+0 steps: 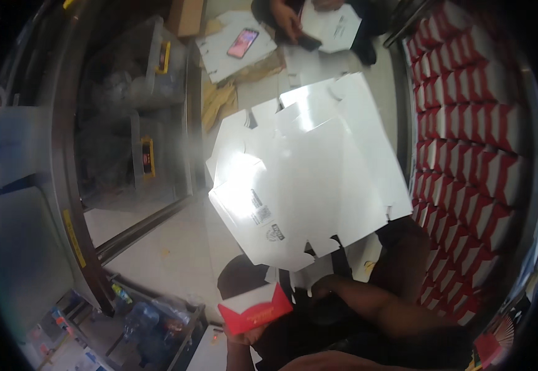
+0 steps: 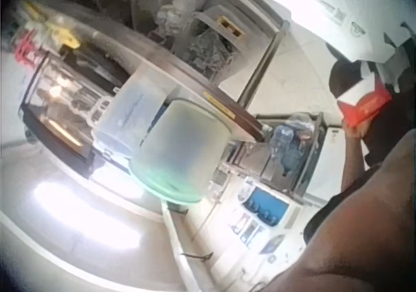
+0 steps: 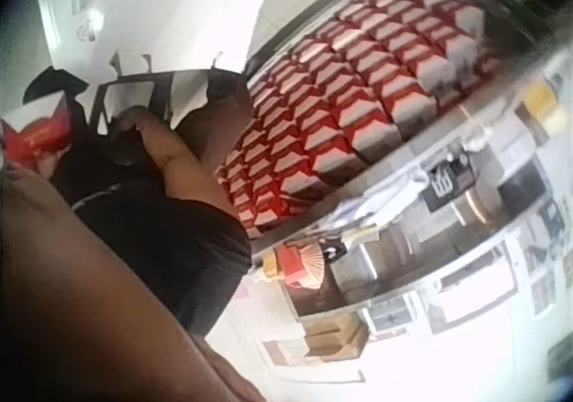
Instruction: The person folds flat cardboard sheets into small rectangular boxes, tucks the flaps to close them, and places the finished boxes into a red-and-white patterned display rack. The person repeats this process for multiple units.
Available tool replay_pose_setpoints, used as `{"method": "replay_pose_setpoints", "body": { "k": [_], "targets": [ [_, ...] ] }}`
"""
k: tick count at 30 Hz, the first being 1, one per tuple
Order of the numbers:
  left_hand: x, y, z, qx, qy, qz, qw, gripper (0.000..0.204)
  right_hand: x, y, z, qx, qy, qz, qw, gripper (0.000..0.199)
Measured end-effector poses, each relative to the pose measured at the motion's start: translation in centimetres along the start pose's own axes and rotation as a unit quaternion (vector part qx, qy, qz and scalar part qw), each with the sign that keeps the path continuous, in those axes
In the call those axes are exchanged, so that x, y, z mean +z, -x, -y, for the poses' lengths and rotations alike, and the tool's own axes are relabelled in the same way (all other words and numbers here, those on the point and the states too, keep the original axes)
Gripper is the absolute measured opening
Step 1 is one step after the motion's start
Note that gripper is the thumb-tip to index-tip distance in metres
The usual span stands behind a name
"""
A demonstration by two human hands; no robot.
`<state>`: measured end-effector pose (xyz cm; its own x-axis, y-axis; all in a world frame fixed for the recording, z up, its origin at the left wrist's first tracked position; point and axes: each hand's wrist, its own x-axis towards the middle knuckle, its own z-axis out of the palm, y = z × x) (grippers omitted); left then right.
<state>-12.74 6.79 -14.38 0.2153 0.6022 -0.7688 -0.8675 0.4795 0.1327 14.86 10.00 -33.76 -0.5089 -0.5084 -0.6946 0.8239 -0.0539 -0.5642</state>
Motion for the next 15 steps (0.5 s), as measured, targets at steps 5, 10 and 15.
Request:
{"method": "replay_pose_setpoints", "body": {
  "k": [5, 10, 15],
  "targets": [
    [-0.7, -1.7, 1.1, 0.046, -0.019, 0.079, 0.996, 0.109, -1.8, 1.6, 0.4, 0.012, 0.094, -0.109, 0.990, 0.075],
    [-0.3, -0.4, 3.4, 0.135, -0.149, 0.148, 0.968, 0.103, -0.4, 7.7, 4.1, 0.028, 0.138, -0.211, 0.967, 0.067],
    [-1.7, 0.1, 4.1, 0.146, -0.293, 0.163, 0.931, 0.097, 3.4, 12.3, -0.7, -0.282, -0.157, -0.378, 0.868, 0.066]
  ]
}}
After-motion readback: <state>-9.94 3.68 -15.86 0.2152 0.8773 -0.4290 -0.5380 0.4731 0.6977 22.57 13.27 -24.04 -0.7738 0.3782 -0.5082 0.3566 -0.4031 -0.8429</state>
